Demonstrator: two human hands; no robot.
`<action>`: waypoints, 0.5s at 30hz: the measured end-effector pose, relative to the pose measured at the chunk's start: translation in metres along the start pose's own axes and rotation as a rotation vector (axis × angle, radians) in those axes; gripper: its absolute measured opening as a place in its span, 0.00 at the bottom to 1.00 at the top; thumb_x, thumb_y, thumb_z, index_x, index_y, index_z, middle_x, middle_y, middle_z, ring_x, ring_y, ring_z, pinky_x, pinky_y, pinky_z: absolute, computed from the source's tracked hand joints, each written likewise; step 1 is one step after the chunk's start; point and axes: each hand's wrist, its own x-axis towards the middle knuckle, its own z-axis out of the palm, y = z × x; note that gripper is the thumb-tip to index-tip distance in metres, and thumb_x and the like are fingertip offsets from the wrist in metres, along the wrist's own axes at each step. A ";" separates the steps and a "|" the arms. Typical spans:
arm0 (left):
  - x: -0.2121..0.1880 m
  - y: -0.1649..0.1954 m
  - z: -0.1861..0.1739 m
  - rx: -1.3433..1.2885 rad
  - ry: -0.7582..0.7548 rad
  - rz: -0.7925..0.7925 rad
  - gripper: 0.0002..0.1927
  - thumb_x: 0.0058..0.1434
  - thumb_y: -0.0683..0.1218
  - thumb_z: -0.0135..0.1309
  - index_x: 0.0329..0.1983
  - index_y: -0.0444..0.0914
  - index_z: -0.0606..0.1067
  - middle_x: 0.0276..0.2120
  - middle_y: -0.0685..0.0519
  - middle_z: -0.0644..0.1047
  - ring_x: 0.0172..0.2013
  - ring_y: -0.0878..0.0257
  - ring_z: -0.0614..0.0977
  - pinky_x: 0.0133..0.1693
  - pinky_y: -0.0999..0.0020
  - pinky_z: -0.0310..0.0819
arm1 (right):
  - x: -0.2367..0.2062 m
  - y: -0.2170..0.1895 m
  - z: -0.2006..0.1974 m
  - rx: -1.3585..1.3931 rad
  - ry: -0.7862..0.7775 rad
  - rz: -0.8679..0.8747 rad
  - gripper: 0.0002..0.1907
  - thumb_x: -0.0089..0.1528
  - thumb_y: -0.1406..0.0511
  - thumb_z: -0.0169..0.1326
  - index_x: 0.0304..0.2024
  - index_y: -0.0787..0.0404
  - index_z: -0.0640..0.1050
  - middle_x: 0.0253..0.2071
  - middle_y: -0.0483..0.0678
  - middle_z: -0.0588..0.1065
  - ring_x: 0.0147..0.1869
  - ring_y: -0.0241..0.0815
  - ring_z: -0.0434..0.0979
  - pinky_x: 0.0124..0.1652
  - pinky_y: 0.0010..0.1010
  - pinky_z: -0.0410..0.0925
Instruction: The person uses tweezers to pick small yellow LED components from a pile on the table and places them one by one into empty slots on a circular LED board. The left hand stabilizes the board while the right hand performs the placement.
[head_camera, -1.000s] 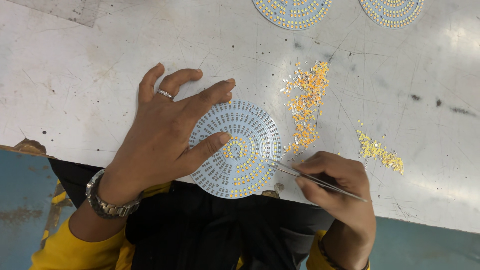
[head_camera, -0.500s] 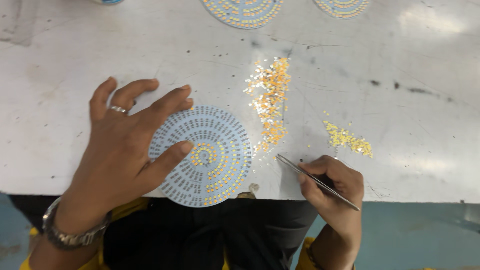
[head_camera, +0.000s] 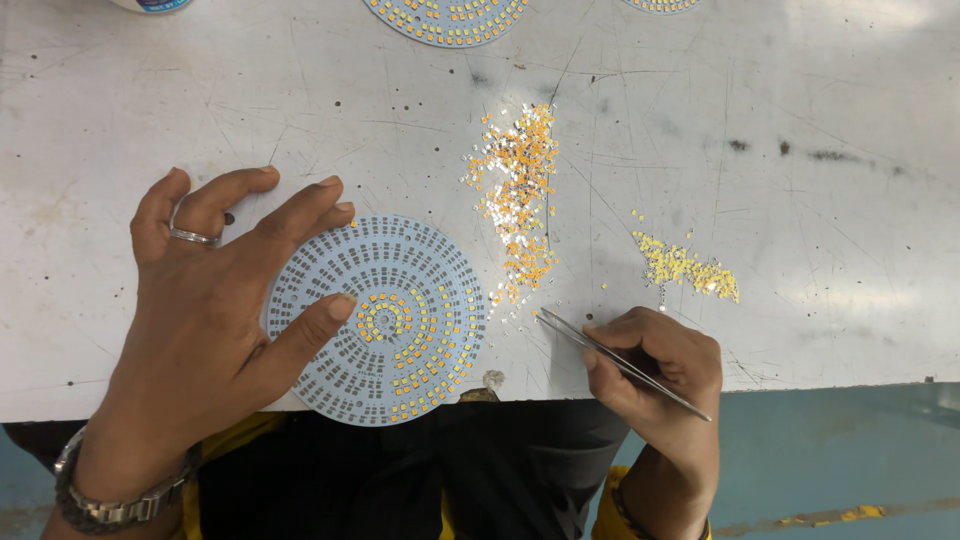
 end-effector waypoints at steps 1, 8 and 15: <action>0.000 0.000 0.000 0.000 0.000 -0.001 0.33 0.69 0.61 0.46 0.70 0.35 0.67 0.49 0.53 0.82 0.70 0.47 0.65 0.70 0.40 0.36 | 0.000 0.000 0.000 -0.002 0.004 -0.005 0.08 0.54 0.69 0.65 0.33 0.68 0.80 0.25 0.45 0.76 0.25 0.29 0.71 0.27 0.20 0.61; 0.000 -0.001 0.001 -0.010 0.003 0.002 0.33 0.69 0.61 0.46 0.70 0.36 0.67 0.50 0.53 0.82 0.70 0.47 0.65 0.70 0.40 0.35 | 0.000 0.002 -0.001 0.010 -0.006 -0.009 0.08 0.53 0.70 0.65 0.33 0.68 0.80 0.25 0.45 0.77 0.24 0.28 0.71 0.26 0.19 0.61; 0.000 -0.001 0.001 -0.011 0.002 0.002 0.33 0.69 0.61 0.46 0.70 0.36 0.67 0.49 0.53 0.82 0.70 0.46 0.65 0.70 0.40 0.36 | -0.001 0.001 -0.001 0.031 -0.021 -0.019 0.08 0.53 0.71 0.65 0.33 0.68 0.80 0.26 0.46 0.77 0.25 0.29 0.71 0.27 0.19 0.61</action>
